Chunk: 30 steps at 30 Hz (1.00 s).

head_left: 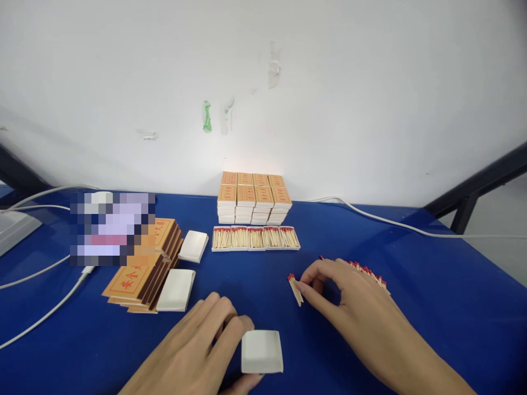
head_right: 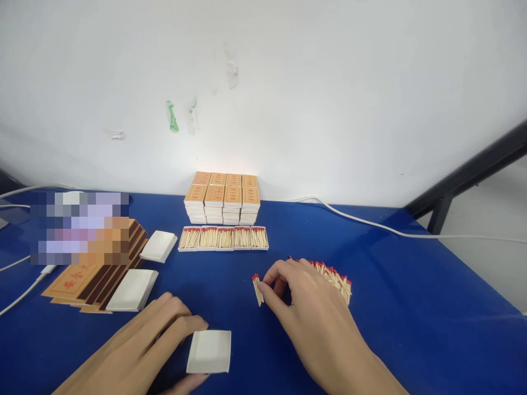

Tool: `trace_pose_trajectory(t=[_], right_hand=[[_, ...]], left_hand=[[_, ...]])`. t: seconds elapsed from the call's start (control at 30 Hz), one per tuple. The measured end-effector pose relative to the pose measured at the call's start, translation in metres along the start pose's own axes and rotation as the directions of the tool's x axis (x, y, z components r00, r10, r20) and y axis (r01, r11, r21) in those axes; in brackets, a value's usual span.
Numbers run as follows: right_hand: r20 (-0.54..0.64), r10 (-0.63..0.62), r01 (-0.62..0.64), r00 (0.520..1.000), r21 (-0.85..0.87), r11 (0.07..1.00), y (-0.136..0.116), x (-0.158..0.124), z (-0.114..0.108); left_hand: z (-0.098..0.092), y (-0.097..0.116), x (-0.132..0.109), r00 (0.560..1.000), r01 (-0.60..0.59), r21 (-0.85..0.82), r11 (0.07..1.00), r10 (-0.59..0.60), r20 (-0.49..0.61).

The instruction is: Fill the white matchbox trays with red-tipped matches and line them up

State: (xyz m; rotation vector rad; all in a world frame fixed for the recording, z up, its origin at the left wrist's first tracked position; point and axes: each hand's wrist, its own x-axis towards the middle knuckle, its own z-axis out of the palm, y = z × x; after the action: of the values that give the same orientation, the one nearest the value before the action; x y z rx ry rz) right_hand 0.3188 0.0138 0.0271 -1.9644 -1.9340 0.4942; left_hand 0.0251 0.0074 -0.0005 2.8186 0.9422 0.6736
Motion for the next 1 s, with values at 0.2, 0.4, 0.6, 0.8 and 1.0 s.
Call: trace_pose_trajectory(t=[0.2, 0.4, 0.6, 0.8, 1.0], right_hand=[[-0.101, -0.078, 0.068, 0.992, -0.097, 0.993, -0.007, 0.0, 0.012], [-0.171, -0.082, 0.053, 0.982, -0.171, 0.984, -0.003, 0.003, 0.007], [-0.341, 0.015, -0.105, 0.94, -0.248, 0.963, 0.026, 0.008, -0.012], [-0.269, 0.044, -0.125, 0.962, -0.291, 0.949, 0.033, 0.01, -0.012], [-0.206, 0.057, -0.109, 0.977, -0.255, 0.961, 0.028, 0.009, -0.012]], left_hand=[[-0.001, 0.001, 0.001, 1.0, 0.0, 0.002, 1.0, 0.0, -0.001], [-0.001, 0.001, 0.0, 1.0, -0.019, 0.018, 1.0, 0.019, 0.008], [-0.001, 0.001, 0.001, 1.0, -0.011, 0.022, 1.0, 0.011, -0.001], [-0.002, 0.0, 0.003, 1.0, -0.01, 0.004, 1.0, 0.01, 0.015], [-0.002, 0.002, 0.002, 1.0, -0.012, 0.003, 1.0, 0.012, -0.001]])
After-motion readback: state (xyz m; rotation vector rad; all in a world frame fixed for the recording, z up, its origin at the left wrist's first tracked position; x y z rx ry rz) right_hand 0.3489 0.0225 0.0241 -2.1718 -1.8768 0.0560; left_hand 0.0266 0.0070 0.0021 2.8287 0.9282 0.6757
